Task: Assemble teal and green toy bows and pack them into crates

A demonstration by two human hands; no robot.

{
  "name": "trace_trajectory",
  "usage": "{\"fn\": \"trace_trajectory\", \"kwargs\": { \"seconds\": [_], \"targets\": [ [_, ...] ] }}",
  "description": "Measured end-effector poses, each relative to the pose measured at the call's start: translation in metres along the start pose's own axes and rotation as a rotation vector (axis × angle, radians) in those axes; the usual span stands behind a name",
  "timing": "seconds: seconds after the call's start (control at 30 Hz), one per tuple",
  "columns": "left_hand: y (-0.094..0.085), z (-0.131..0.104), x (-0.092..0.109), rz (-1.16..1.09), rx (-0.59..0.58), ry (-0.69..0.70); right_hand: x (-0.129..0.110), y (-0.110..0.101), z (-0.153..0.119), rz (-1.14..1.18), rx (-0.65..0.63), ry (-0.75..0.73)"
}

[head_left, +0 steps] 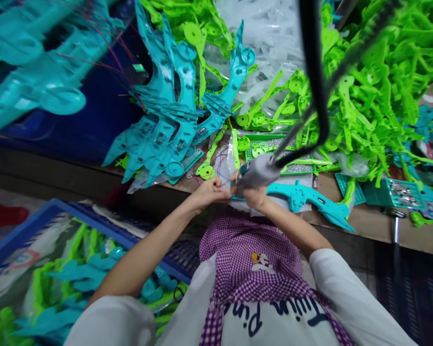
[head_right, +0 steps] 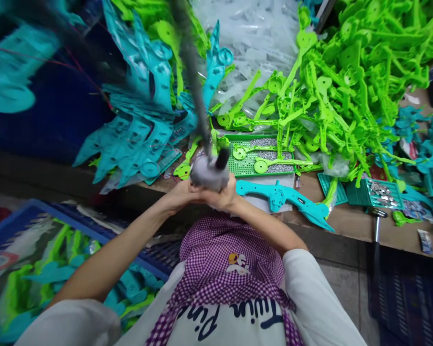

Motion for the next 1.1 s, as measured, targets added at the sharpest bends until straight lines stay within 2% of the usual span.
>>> {"fn": "trace_trajectory", "kwargs": {
  "seconds": [0.1, 0.17, 0.27, 0.33, 0.4, 0.53, 0.6, 0.67, 0.87, 1.0, 1.1],
  "targets": [
    [-0.001, -0.001, -0.004, -0.016, 0.004, -0.011, -0.005, -0.033, 0.011, 0.178, 0.293, 0.018],
    [-0.001, -0.004, -0.006, 0.015, 0.035, 0.037, -0.005, -0.062, 0.019, 0.174, 0.461, -0.004],
    [0.000, -0.016, -0.010, 0.182, 0.094, 0.180, 0.006, -0.093, 0.029, 0.062, 0.568, -0.013],
    [-0.001, -0.029, -0.012, 0.364, 0.143, 0.315, 0.019, -0.100, 0.035, 0.041, 0.590, -0.009],
    [-0.001, -0.044, -0.013, 0.554, 0.187, 0.428, 0.031, -0.099, 0.041, 0.052, 0.581, -0.032],
    [0.002, -0.065, -0.008, 0.748, 0.301, 0.563, 0.046, -0.088, 0.057, 0.034, 0.463, -0.091],
    [0.007, -0.068, 0.000, 0.727, 0.371, 0.633, 0.050, -0.086, 0.062, -0.002, 0.434, -0.083],
    [0.017, -0.064, 0.009, 0.665, 0.380, 0.690, 0.052, -0.088, 0.064, -0.029, 0.446, -0.076],
    [0.059, -0.037, 0.046, 0.470, 0.206, 0.796, 0.056, -0.090, 0.063, -0.044, 0.480, -0.039],
    [0.081, -0.022, 0.069, 0.385, 0.175, 0.845, 0.061, -0.089, 0.064, -0.032, 0.502, -0.013],
    [0.088, -0.010, 0.079, 0.335, 0.184, 0.845, 0.062, -0.088, 0.065, -0.047, 0.471, -0.007]
  ]
}}
Point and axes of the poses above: each hand's wrist, its own z-axis towards the middle knuckle, its own y-axis out of the palm, x = y × z, the point moved 3 cm from there along z, towards the middle knuckle, and after that the axes turned 15 degrees about -z, right-handed, at the moved point
